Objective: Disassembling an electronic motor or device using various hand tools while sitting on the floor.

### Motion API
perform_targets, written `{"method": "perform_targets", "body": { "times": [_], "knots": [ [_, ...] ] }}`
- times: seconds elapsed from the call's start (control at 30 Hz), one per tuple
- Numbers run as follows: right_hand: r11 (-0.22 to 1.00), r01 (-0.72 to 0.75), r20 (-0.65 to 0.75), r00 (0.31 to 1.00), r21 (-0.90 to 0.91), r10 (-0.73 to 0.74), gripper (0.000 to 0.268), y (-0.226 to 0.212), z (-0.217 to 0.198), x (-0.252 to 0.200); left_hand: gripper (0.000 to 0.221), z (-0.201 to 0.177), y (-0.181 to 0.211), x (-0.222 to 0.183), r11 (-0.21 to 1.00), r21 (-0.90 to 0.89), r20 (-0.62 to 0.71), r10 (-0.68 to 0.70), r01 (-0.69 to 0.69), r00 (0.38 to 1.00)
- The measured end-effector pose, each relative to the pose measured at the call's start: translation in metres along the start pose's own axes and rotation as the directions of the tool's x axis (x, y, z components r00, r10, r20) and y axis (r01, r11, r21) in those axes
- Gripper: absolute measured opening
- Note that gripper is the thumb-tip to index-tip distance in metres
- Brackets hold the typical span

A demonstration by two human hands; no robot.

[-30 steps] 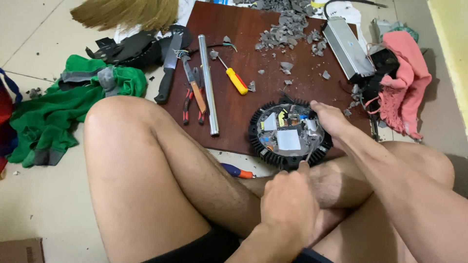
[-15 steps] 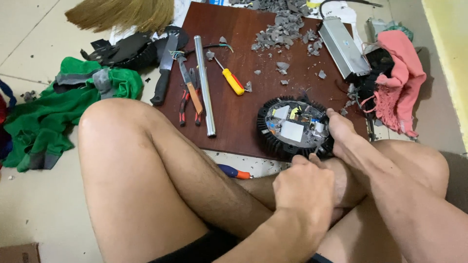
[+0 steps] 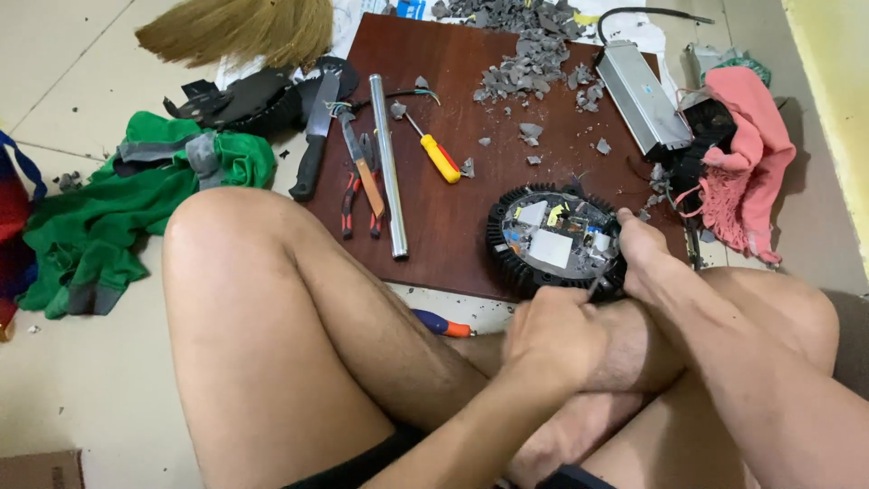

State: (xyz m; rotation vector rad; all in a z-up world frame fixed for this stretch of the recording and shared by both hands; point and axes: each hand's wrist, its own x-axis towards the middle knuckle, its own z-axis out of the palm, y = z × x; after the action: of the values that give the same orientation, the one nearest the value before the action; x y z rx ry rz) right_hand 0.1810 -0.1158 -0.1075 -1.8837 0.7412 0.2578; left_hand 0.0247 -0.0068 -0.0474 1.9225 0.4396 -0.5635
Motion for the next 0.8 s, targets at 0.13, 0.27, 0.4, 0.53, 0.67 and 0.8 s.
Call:
{"method": "perform_targets", "body": {
  "times": [0.13,0.27,0.4,0.53,0.67,0.8],
  "knots": [
    [0.994,-0.063,-0.081,0.994,0.089,0.07,0.044,0.034,0.001,0.068,0.055,0.005,-0.011,-0.01,0.716,0.671,0.011,0.254,-0.195,0.967],
    [0.972,-0.027,-0.023,0.999,0.234,0.033,0.024,0.03,0.001,0.061,0.061,0.001,-0.032,-0.015,0.629,0.738,0.001,0.362,-0.245,0.932],
    [0.976,0.079,0.05,0.995,0.203,-0.091,0.059,0.02,-0.008,0.03,0.052,-0.017,-0.043,-0.029,0.902,0.378,-0.048,0.244,-0.209,0.968],
    [0.789,0.518,0.102,0.851,-0.33,-0.516,0.043,0.0,-0.04,-0.017,0.048,-0.029,-0.038,-0.025,0.955,0.223,-0.056,0.215,-0.197,0.975],
    [0.462,0.719,0.459,0.691,-0.52,-0.558,0.045,0.018,-0.063,-0.003,0.049,-0.031,-0.04,-0.019,0.969,0.217,0.011,0.119,-0.118,0.993],
    [0.369,0.72,0.461,0.673,-0.588,-0.578,0.036,0.023,-0.06,-0.005,0.048,-0.029,-0.052,-0.011,0.966,0.19,-0.011,0.179,-0.174,0.984]
  ]
}}
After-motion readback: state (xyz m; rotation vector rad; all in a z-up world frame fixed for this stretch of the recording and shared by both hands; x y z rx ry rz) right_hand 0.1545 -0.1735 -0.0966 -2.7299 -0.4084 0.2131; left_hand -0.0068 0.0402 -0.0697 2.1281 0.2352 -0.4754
